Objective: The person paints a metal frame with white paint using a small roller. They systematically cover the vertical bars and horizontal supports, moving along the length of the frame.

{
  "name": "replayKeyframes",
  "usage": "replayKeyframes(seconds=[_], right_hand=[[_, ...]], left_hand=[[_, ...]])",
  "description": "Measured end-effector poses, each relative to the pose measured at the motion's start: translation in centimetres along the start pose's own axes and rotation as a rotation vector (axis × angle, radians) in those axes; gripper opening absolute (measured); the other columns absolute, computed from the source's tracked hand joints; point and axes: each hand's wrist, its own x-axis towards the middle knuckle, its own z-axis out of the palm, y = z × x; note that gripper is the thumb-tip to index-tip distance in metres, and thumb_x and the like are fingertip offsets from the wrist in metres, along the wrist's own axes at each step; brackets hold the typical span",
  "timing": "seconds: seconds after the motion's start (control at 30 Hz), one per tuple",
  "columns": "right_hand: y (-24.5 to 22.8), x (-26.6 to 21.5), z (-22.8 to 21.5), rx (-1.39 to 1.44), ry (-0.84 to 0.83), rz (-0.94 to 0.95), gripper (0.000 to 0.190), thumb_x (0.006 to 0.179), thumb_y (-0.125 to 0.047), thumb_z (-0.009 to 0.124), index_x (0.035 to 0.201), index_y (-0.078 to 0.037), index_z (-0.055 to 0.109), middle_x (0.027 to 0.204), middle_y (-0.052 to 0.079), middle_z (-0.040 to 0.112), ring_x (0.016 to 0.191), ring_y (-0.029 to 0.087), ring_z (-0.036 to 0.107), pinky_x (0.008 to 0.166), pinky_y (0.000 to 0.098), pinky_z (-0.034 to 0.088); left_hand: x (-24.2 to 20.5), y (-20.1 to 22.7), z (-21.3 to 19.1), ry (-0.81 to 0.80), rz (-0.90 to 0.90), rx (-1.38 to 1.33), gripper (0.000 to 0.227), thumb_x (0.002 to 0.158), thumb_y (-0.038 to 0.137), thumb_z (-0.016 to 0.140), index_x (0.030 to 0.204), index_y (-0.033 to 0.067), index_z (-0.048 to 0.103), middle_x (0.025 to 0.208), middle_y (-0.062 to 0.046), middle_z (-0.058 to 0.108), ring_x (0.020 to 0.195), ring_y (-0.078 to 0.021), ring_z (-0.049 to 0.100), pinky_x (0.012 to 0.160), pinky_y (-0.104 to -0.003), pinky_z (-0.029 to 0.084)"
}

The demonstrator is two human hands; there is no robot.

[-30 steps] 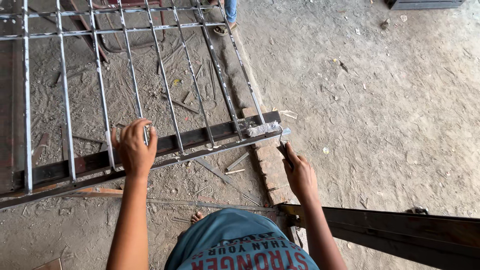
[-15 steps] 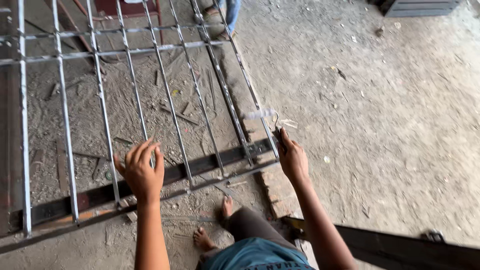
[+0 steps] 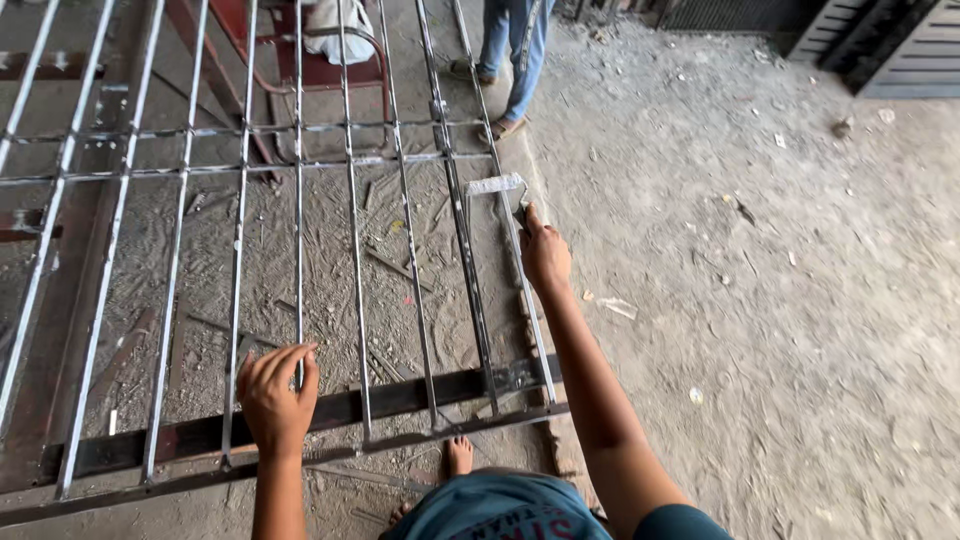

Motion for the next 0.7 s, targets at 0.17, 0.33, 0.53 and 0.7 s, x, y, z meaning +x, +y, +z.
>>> replayKeyframes(seconds=[0.17,0.33,0.53,0.7], right_hand=[[0.0,5.5,2.7,-0.033,-0.025,-0.009,0.053,0.100,-0.024,0.059,0.152,-0.024,0.047,0.100,0.022,0.071,0.089,0.043,0.070,0.073,0.0550,0.054],[0.0,7.7,3.7,-0.020,-0.027,0.019,0.055,0.099,-0.027,0.061,0.152,-0.030,0.045,0.102,0.022,0.071,0.089,0.042,0.071,0.073,0.0543,0.055],[0.1,6.3,2.0,-0.078,-0.050,0.004,0.057,0.097,-0.028,0.061,0.151,-0.034,0.045,0.103,0.020,0.071,0.090,0.042,0.070,0.075,0.0542,0.055],[-0.2,-1.3,-3.2,-0.053,-0.110,0.079,0.054,0.096,-0.030,0.061,0.148,-0.034,0.048,0.099,0.019,0.068,0.086,0.042,0.068,0.070,0.0542,0.054]], left_hand=[[0.3,0.3,-0.6,0.060,0.003,0.020,0.014,0.100,0.024,0.066,0.105,0.0181,0.078,0.109,0.000,0.077,0.107,-0.0184,0.071,0.115,-0.041,0.044],[0.0,0.3,-1.0,0.089,-0.088,-0.095,0.014,0.098,0.025,0.068,0.103,0.0185,0.078,0.110,0.001,0.078,0.105,-0.0177,0.070,0.098,-0.033,0.050],[-0.6,-0.9,0.2,0.073,-0.075,-0.198,0.012,0.095,0.024,0.070,0.101,0.0162,0.078,0.107,-0.001,0.078,0.103,-0.0179,0.071,0.092,-0.031,0.055],[-0.4,-0.5,-0.3,0.050,-0.036,-0.321,0.011,0.091,0.020,0.072,0.096,0.0148,0.079,0.102,-0.002,0.077,0.101,-0.0208,0.072,0.092,-0.033,0.054]])
